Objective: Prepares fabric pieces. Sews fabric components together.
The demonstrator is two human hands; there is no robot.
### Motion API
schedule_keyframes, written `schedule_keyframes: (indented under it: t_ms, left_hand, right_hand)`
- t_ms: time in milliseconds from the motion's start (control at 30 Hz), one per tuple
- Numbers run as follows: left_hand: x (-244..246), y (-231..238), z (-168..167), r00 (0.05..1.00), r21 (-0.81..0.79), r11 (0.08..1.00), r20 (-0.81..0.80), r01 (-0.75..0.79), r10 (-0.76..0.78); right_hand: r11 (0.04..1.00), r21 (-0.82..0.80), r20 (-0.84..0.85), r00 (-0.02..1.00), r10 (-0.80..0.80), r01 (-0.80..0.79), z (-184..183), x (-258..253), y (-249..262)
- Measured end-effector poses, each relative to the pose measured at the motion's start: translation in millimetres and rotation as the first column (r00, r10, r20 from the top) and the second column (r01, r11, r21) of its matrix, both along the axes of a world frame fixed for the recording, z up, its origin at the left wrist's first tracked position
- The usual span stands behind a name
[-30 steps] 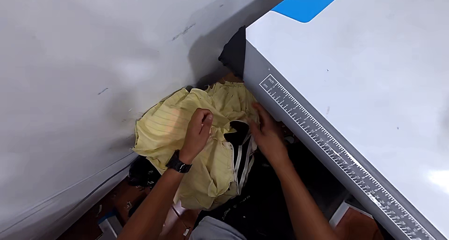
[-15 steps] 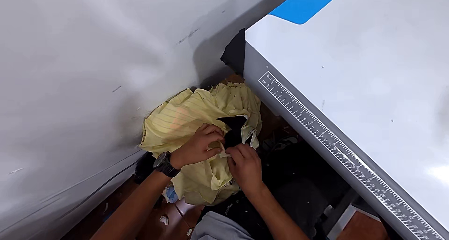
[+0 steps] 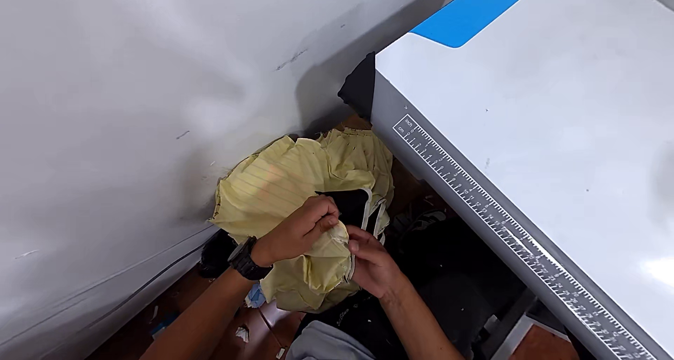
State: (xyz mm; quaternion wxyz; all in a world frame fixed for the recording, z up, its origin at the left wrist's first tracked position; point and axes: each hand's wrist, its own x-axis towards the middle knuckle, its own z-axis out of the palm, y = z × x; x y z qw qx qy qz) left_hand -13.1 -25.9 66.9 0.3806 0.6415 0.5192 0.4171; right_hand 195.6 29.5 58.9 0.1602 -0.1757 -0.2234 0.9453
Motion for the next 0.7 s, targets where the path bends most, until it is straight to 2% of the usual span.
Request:
schedule_keyframes:
  t_ms: [67,133,267,367,433,467,500,533,567,600,633,667,700]
  left_hand:
    - [0.3,-0.3,2.9,0.999,0.019,0.999,-0.037,-0.03,0.031]
    - [1.7,-1.8,6.8,0.988,0.109,0.993,-0.143,-0.05,0.065]
    - [5.6,-5.6,7.0,0.966,0.201,0.978,-0.24,-0.047,0.096]
    - [5.3,-4.9,3.8,0.966,0.193,0.981,-0.247,-0.034,0.082]
    - [5.1,-6.0,7.3,0.95,0.228,0.972,-0.291,-0.048,0.115]
    - [6.5,-8.1,9.9,0.932,0.271,0.961,-0.33,-0.06,0.151]
    - [9.9,-11.0,12.5,0.904,0.329,0.942,-0.379,-0.068,0.197]
    - [15.9,-14.8,14.3,0.872,0.39,0.918,-0.423,-0.068,0.244]
    - [24.1,-18.8,15.6,0.842,0.445,0.893,-0.458,-0.063,0.287]
    - [32.8,-22.1,16.5,0.812,0.489,0.87,-0.484,-0.058,0.327]
    - [39.7,-24.3,17.7,0.787,0.517,0.854,-0.5,-0.063,0.361]
    - [43.6,-25.7,19.3,0.772,0.528,0.847,-0.51,-0.066,0.378]
    - [44.0,-25.9,20.4,0.766,0.528,0.847,-0.518,-0.064,0.381]
  right_hand:
    - [0.999,0.009,0.044,0.998,-0.042,0.041,5.3,-1.2,-0.9]
    - [0.997,0.057,0.071,0.996,-0.055,0.051,7.7,1.0,3.0]
    - [0.992,0.096,0.017,0.997,0.076,-0.078,7.6,6.0,13.8]
    - [0.973,0.167,0.094,0.985,0.145,-0.159,10.7,5.6,19.3]
    - [0.952,0.292,0.233,0.972,0.019,-0.088,19.1,2.9,17.4]
    - [0.909,0.416,0.315,0.94,-0.13,-0.014,24.5,-0.3,12.9]
    - [0.803,0.593,0.358,0.874,-0.328,0.058,27.4,-4.9,7.4]
    - [0.594,0.799,0.319,0.769,-0.554,0.096,26.2,-10.4,2.3]
    - [0.285,0.956,0.172,0.649,-0.741,0.072,20.7,-14.9,-0.1]
    - [-0.052,0.999,-0.049,0.558,-0.828,0.011,13.5,-17.2,2.6]
    - [-0.315,0.947,-0.243,0.513,-0.823,-0.057,7.4,-17.8,9.7]
    - [-0.439,0.891,-0.328,0.504,-0.799,-0.117,3.6,-17.2,16.2]
    - [-0.425,0.895,-0.292,0.542,-0.788,-0.134,1.3,-15.7,19.0]
